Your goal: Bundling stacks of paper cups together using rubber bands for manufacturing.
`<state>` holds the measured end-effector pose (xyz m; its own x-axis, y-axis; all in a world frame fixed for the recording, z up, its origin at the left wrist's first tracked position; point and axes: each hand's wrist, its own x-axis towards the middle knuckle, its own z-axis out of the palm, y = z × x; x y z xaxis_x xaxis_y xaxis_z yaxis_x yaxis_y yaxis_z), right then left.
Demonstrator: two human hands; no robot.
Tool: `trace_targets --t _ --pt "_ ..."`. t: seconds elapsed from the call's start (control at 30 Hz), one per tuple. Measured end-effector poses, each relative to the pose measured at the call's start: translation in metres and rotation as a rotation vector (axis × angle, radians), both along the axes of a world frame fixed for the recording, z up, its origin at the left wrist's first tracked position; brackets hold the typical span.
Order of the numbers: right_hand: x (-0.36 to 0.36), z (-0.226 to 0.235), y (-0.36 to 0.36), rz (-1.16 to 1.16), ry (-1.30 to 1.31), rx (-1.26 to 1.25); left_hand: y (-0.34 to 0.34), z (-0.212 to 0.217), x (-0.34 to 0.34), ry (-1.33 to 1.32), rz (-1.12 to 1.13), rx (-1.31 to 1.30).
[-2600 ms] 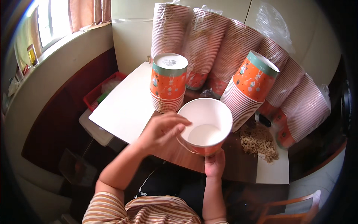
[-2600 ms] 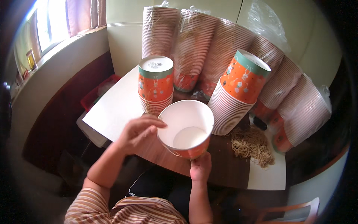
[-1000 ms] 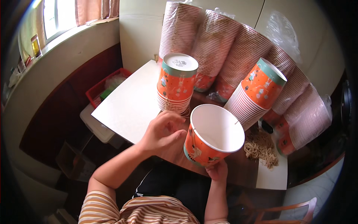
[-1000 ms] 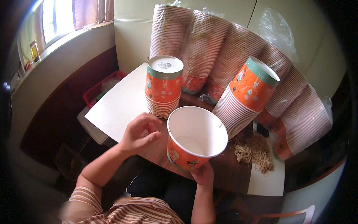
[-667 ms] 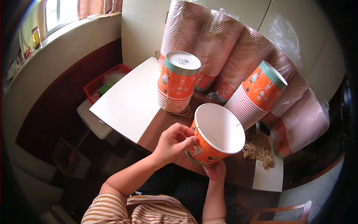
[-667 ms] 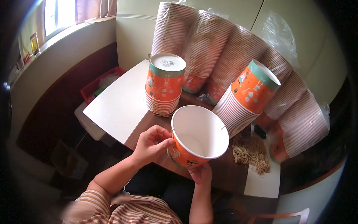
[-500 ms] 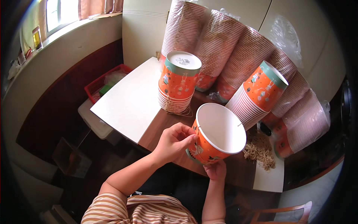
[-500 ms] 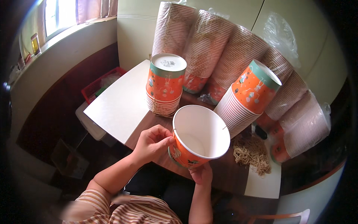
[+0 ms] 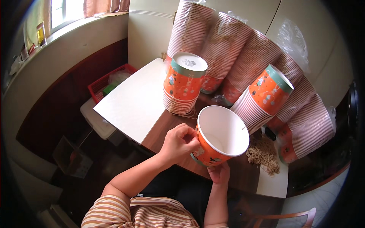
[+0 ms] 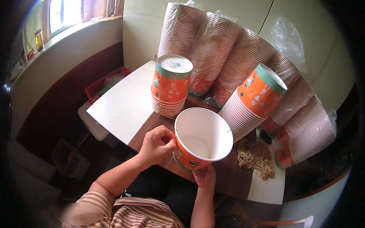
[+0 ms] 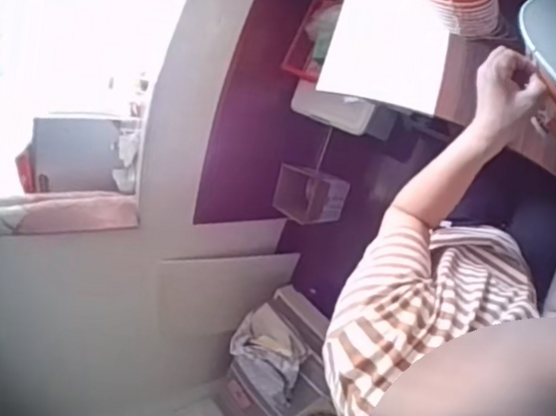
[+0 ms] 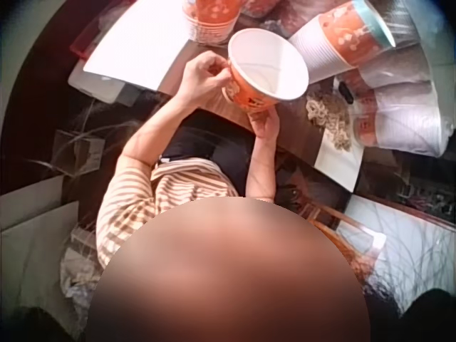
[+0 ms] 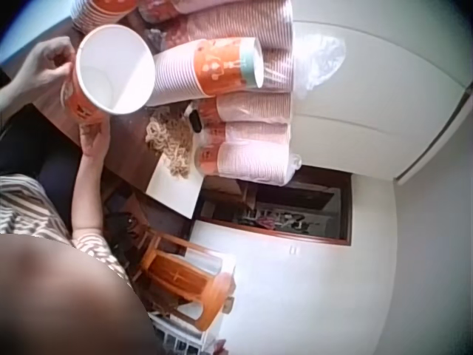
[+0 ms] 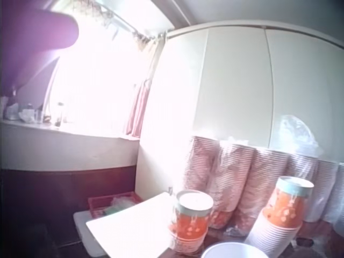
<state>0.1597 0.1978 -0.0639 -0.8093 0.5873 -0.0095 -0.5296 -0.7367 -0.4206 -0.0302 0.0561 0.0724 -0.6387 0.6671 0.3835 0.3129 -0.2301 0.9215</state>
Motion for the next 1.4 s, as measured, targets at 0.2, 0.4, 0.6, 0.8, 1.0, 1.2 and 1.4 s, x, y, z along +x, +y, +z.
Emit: trace_targets --t 0.2,0.4,0.6,0.8,1.0,1.2,1.4 --pt "-0.001 0.0 0.001 0.06 0.086 -0.039 0.002 -0.008 -0.002 0.018 -0.018 0.044" --pt "0.0 0.038 -0.011 -0.133 -0.078 0.069 -0.001 -0.048 -0.028 0.127 0.0 0.176" --pt "-0.005 0.126 0.015 -0.657 -0.263 0.618 -0.001 -0.095 -0.081 0.371 0.338 -0.114" --pt "-0.059 0.221 0.077 -0.948 -0.502 1.529 0.001 -0.101 -0.087 0.501 0.372 -0.107" --pt "-0.145 0.282 0.105 -0.86 -0.433 2.047 0.002 -0.101 -0.082 0.374 0.321 -0.125" --pt "-0.213 0.291 0.096 -0.797 -0.358 2.349 -0.002 -0.105 -0.085 0.43 0.326 -0.09" --pt "-0.228 0.29 0.089 -0.552 -0.503 2.474 -0.004 -0.102 -0.086 0.428 0.318 -0.135"
